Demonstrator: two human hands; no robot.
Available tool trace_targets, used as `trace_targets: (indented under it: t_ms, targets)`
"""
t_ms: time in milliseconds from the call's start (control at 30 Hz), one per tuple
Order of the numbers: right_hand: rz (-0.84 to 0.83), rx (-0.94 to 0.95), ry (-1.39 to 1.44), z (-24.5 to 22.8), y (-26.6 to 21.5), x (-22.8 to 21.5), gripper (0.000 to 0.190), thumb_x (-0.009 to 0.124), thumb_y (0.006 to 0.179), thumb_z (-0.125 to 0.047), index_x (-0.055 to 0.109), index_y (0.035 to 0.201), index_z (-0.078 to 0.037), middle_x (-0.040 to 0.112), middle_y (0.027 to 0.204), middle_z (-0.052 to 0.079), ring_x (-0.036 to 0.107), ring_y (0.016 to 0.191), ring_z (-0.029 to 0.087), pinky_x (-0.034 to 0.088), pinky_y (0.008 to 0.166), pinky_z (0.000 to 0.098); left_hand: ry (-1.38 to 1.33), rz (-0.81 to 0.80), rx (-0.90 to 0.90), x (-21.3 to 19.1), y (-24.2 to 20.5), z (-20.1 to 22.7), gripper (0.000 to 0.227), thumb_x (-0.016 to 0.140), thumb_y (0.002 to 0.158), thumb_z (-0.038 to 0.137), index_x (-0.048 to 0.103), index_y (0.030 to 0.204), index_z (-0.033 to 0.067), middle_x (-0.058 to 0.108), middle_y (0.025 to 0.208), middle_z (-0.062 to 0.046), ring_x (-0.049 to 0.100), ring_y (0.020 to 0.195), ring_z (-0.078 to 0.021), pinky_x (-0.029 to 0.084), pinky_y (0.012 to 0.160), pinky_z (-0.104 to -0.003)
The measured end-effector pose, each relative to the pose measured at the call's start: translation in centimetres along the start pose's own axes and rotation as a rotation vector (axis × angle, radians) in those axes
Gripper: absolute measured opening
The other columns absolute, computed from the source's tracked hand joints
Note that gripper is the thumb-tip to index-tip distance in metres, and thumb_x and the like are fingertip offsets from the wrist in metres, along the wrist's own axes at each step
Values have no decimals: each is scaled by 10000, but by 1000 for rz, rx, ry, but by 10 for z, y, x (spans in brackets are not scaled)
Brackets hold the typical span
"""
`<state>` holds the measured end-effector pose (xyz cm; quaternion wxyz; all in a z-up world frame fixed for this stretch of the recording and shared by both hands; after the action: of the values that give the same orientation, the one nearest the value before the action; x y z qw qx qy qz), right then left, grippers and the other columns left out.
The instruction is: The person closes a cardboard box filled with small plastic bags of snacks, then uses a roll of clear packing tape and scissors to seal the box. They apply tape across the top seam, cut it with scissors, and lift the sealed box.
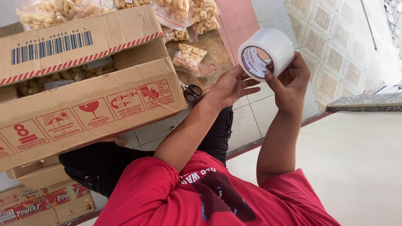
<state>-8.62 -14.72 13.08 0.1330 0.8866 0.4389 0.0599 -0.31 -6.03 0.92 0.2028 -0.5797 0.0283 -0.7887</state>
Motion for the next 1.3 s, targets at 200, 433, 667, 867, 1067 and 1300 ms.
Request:
trace_targets:
  t_ms: [200,433,667,867,1067,1300]
  targets:
    - [-13,-8,-8,-5,-5,6,500,898,834,-173,555,1154,2,642,926,123,683,891,138,575,848,240,172,24,62,-4,-9,7,242,709,958,253,688,1171,140,770,990,-63,789,882,-288,674,777,-554]
    - [-12,-31,3,-10,-6,7,510,900,816,-176,563,1148,12,638,923,135,687,899,158,577,839,245,190,-13,137,-13,-5,9,301,706,951,142,648,1246,130,788,1035,-132,797,877,-320,687,718,-551]
    - [-13,-32,20,-19,-6,15,516,910,797,-189,574,1132,15,630,909,130,679,904,165,569,833,242,80,-21,93,-9,-14,13,246,667,950,271,721,1117,99,785,976,-90,799,850,-278,685,773,-514]
    - [-15,-42,14,-16,-7,13,539,915,786,-197,569,1139,17,633,918,130,685,916,164,568,847,241,43,-58,122,-5,-15,8,275,705,956,237,703,1145,37,782,978,-113,797,836,-278,687,771,-501]
    - [-24,-44,13,-20,-10,16,532,915,788,-197,567,1128,21,631,909,134,682,898,158,566,837,233,34,-107,173,4,-24,12,296,758,922,104,640,1179,16,778,953,-129,790,809,-243,682,804,-509]
    - [-28,-43,24,-24,-12,19,550,927,771,-220,574,1122,15,639,913,129,688,895,151,577,839,231,112,-65,179,24,-44,21,189,708,921,71,665,1088,-6,716,822,-57,744,751,-158,688,812,-451]
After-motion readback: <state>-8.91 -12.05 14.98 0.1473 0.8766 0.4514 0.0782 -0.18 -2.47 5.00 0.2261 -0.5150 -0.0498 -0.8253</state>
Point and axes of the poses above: each hand's wrist, its own y-axis towards the middle knuckle, its own x-axis out of the palm, z = x × y, the point moved 7 cm from there along y, towards the middle knuckle
